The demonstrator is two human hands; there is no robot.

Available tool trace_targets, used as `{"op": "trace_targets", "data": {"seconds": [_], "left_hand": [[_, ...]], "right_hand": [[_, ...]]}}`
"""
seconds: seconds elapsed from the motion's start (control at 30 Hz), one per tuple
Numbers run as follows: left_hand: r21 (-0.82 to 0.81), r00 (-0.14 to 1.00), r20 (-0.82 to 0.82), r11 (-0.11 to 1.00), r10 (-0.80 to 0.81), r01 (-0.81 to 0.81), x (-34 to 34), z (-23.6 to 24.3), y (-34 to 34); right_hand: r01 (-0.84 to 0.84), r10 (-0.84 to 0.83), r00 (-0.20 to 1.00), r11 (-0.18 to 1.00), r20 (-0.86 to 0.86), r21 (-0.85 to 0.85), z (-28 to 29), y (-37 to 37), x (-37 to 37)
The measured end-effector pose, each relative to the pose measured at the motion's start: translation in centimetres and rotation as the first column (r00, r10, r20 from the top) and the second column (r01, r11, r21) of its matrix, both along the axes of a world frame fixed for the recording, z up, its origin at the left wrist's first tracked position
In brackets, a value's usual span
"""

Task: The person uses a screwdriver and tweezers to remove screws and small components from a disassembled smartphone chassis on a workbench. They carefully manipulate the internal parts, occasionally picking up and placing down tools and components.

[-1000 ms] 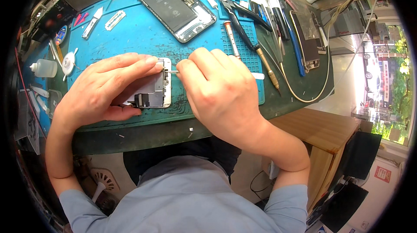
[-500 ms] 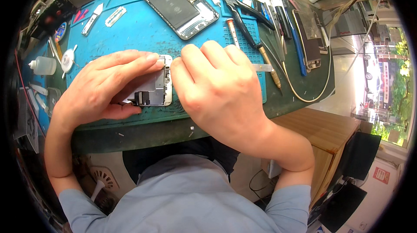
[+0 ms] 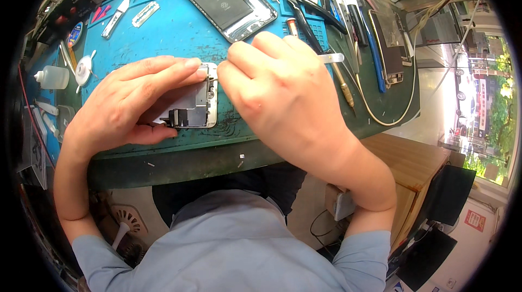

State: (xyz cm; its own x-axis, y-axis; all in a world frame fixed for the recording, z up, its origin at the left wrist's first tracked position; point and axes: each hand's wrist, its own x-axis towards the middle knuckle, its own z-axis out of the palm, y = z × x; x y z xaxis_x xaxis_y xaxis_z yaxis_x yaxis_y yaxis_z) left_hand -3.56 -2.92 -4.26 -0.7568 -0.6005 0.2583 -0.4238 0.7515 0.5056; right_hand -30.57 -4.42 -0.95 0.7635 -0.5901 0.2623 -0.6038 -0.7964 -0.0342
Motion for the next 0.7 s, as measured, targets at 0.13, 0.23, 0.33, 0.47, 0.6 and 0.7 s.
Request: {"op": "trace_targets", "data": {"seconds": [0.13, 0.23, 0.33, 0.47, 0.6, 0.7], "left_hand": [[0.020, 1.000, 0.012, 1.000, 0.009, -0.009, 0.1, 0.1, 0.1], [0.020, 1.000, 0.012, 1.000, 0.010, -0.010, 0.0, 0.2, 0.1], [0.021, 1.000, 0.012, 1.000, 0.005, -0.006, 0.1, 0.2, 0.1], [0.011, 1.000, 0.001, 1.000, -0.003, 0.003, 0.0, 0.1, 0.0], [0.014, 1.000, 0.008, 1.000, -0.001, 0.001, 0.0, 0.2, 0.0], [0.015, 1.000, 0.011, 1.000, -0.002, 0.002, 0.0, 0.2, 0.0]], "right_hand": [[-0.039, 0.038, 0.998, 0.999, 0.041, 0.030, -0.5, -0.6, -0.5], [-0.049, 0.047, 0.997, 0.998, 0.064, 0.040, -0.6, -0.7, -0.6], [-0.046, 0.038, 0.991, 0.997, 0.132, 0.058, -1.4, -0.7, -0.8], [-0.022, 0.007, 0.983, 0.997, 0.182, 0.081, -1.8, -0.4, -0.9], [-0.014, -0.002, 0.979, 0.997, 0.202, 0.079, -2.1, -0.3, -0.9], [-0.032, 0.011, 0.971, 0.996, 0.240, 0.083, -2.6, -0.5, -1.1]]}}
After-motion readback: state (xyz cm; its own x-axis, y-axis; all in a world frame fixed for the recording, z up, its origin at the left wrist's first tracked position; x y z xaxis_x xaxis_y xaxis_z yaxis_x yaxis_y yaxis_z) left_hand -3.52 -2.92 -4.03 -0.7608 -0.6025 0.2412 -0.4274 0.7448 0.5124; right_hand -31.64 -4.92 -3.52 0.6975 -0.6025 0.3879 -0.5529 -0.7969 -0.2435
